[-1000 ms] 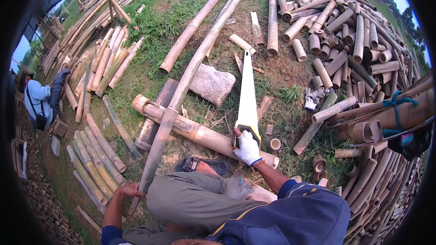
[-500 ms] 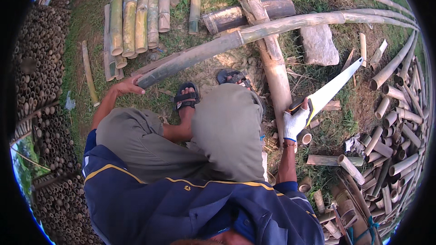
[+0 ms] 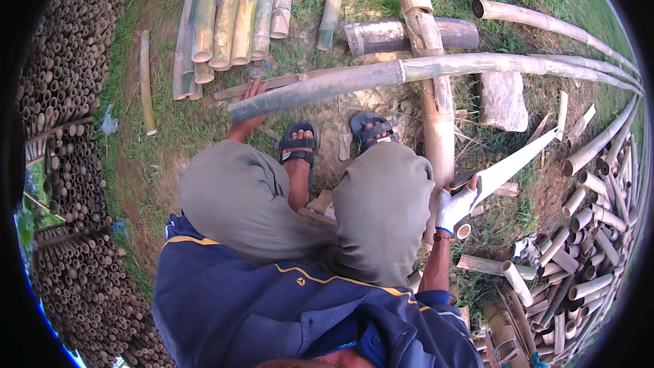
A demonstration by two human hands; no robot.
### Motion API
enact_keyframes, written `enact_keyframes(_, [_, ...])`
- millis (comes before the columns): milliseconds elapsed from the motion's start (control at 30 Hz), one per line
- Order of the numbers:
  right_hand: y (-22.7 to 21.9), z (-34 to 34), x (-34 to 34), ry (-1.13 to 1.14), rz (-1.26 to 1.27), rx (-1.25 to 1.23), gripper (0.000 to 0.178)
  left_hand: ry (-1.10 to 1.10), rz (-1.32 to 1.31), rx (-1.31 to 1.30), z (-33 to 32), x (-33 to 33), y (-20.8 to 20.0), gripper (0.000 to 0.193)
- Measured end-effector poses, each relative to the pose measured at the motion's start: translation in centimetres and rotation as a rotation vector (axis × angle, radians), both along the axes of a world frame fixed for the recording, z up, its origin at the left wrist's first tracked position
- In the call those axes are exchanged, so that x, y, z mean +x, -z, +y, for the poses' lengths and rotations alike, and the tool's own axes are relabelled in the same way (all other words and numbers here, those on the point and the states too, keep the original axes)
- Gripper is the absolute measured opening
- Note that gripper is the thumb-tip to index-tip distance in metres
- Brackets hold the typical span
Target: The person uses a hand saw to cut bamboo poles into shorter sections. They position each pole on a wooden support, saw through it, and then move the cut piece aside. The process is repeated with multiple bamboo poles.
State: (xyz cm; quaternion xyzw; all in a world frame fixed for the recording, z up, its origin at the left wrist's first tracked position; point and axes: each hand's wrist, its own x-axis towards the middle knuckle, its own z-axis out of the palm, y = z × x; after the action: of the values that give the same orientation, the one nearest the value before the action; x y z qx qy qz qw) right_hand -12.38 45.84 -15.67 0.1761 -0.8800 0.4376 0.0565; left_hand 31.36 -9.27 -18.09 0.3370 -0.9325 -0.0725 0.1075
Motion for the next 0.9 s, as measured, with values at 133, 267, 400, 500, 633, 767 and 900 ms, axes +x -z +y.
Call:
enact_keyframes(133, [-0.6, 0.1, 0.1, -0.003, 0.02, 0.051, 0.095, 0.091, -0.038, -0.013, 0.5, -1.3, 0.6, 0.08])
enact_keyframes(267, [0.4, 0.9, 0.3, -0.041, 0.02, 0.047, 0.097, -0.078, -0.013, -0.01, 0.0, -4.3, 0.1, 0.07])
enact_keyframes(400, [1.0, 1.3, 0.0, -0.049, 0.044, 0.041, 0.097, 0.015, 0.003, -0.074, 0.8, -3.5, -1.1, 0.059])
enact_keyframes(500, [1.0, 1.5, -0.7, -0.012, 0.013, 0.045, 0.096, 0.086, -0.001, 0.106, 4.5, -3.1, -1.1, 0.056])
enact_keyframes(633, [-2.7, -1.0, 1.3, -0.018, 0.121, 0.227, 0.094, 0.081, -0.095, 0.387, 10.8, 1.6, -6.0, 0.052])
enact_keyframes(767, [-4.0, -1.3, 1.4, -0.005, 0.137, 0.256, 0.092, 0.085, -0.158, 0.641, 15.0, 2.6, -10.6, 0.053])
enact_keyframes(900, [-4.5, -1.0, 1.9, -0.015, 0.152, 0.251, 0.09, 0.065, -0.1, 0.546, 15.5, 3.9, -15.5, 0.054])
